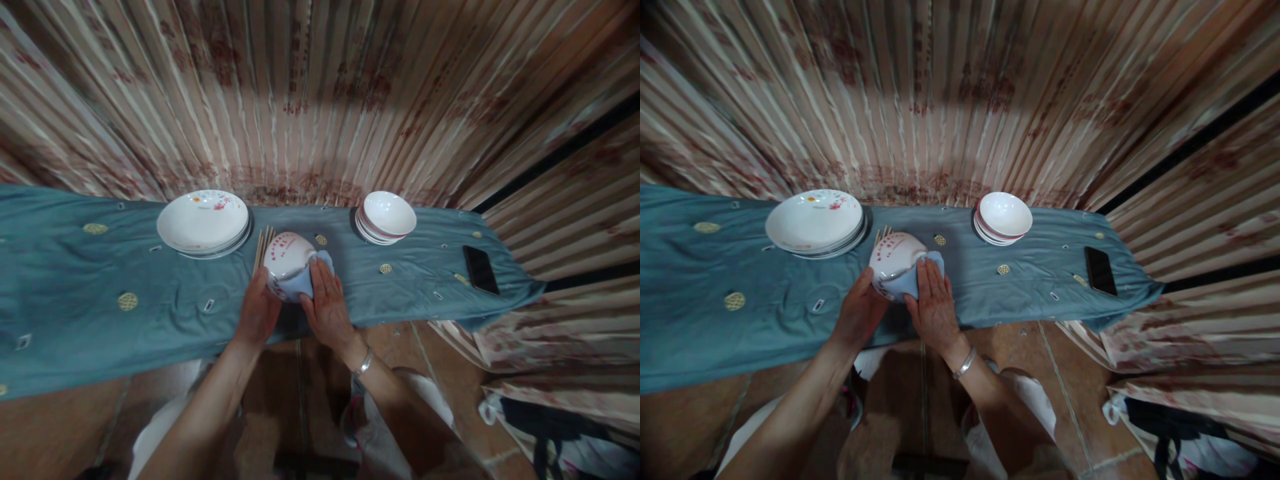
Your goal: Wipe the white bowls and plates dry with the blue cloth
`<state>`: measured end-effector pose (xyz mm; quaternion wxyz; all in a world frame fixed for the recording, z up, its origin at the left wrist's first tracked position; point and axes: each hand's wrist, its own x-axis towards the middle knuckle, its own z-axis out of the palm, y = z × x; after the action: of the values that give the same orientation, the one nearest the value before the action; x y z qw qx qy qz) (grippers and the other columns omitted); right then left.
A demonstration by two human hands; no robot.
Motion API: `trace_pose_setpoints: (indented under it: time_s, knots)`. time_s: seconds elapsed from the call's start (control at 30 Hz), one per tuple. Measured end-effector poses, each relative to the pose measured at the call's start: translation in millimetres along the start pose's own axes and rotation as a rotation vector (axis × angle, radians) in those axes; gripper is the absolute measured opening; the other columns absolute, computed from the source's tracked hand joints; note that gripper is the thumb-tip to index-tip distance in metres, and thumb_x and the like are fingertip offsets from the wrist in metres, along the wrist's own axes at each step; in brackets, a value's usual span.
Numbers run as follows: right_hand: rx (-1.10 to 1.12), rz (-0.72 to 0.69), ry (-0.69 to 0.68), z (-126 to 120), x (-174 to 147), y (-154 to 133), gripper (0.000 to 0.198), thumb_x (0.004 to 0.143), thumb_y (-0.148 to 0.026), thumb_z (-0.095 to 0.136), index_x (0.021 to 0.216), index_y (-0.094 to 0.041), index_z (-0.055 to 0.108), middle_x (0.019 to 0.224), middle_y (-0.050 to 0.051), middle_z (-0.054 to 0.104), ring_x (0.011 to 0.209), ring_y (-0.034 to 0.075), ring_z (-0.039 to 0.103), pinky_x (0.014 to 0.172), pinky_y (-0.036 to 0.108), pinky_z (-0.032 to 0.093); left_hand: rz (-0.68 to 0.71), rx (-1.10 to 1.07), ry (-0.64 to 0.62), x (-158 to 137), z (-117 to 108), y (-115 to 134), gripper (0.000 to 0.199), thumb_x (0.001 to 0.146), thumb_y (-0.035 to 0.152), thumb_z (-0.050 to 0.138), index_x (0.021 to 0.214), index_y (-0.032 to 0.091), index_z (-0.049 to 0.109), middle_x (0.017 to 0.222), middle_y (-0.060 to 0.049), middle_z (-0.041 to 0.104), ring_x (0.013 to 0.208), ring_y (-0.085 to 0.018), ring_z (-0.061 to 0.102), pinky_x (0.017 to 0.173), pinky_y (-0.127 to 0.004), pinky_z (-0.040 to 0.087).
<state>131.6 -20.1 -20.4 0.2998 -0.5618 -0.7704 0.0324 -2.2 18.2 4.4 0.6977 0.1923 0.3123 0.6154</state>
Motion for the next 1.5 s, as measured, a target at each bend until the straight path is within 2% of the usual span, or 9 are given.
trace_pose_setpoints:
  time_s: [0.33,0.57,0.7,1.03,1.27,1.5]
  knots:
    - [0.064,-0.008,0.027,-4,-12,-3,0.058,0.103,-0.030,0.031,0.156,-0.009,0.021,0.153,0.021,0.043,0.147,0.028,0.035,0.115,0.051,0.036,0.036,0.014,0.012,1,4,1,0.026,0.094,0.028,0.050,0.107,0.018,0.070,0.115,-0.009,0.074,0.127,-0.026,0.056,0.108,-0.039,0.045]
    - [0.177,-0.086,0.070,-9,-15,-8,0.060,0.103,-0.029,0.032,0.158,-0.013,0.015,0.151,0.018,0.045,0.146,0.026,0.036,0.117,0.049,0.036,0.031,0.032,0.070,-1,5,3,0.025,0.091,0.029,0.056,0.104,0.013,0.071,0.112,-0.012,0.075,0.123,-0.027,0.060,0.104,-0.036,0.047]
    - [0.203,-0.087,0.057,-12,-14,-11,0.060,0.103,-0.029,0.031,0.159,-0.015,0.012,0.154,0.016,0.042,0.147,0.024,0.035,0.118,0.048,0.035,0.031,0.048,0.069,0,3,1,0.029,0.087,0.032,0.060,0.106,0.012,0.070,0.110,-0.012,0.075,0.121,-0.028,0.062,0.104,-0.038,0.046]
    - [0.156,-0.071,0.028,-8,-9,-4,0.062,0.103,-0.031,0.030,0.159,-0.012,0.008,0.159,0.018,0.034,0.152,0.025,0.024,0.119,0.050,0.031,0.063,0.039,-0.020,-2,3,-3,0.031,0.088,0.029,0.058,0.111,0.012,0.070,0.116,-0.013,0.074,0.124,-0.027,0.060,0.105,-0.036,0.045]
    - [0.095,-0.025,0.037,-7,-5,5,0.062,0.104,-0.034,0.029,0.159,-0.012,0.010,0.158,0.019,0.035,0.151,0.025,0.025,0.119,0.049,0.030,0.054,0.031,-0.052,-2,4,-6,0.031,0.090,0.028,0.056,0.112,0.012,0.070,0.118,-0.013,0.073,0.121,-0.026,0.061,0.103,-0.036,0.048]
    - [0.071,0.001,0.047,-8,-4,9,0.058,0.104,-0.035,0.029,0.157,-0.011,0.020,0.155,0.019,0.040,0.148,0.025,0.031,0.117,0.048,0.032,0.040,0.019,-0.011,-2,7,-5,0.029,0.093,0.024,0.050,0.113,0.013,0.068,0.113,-0.010,0.074,0.115,-0.022,0.065,0.102,-0.036,0.049]
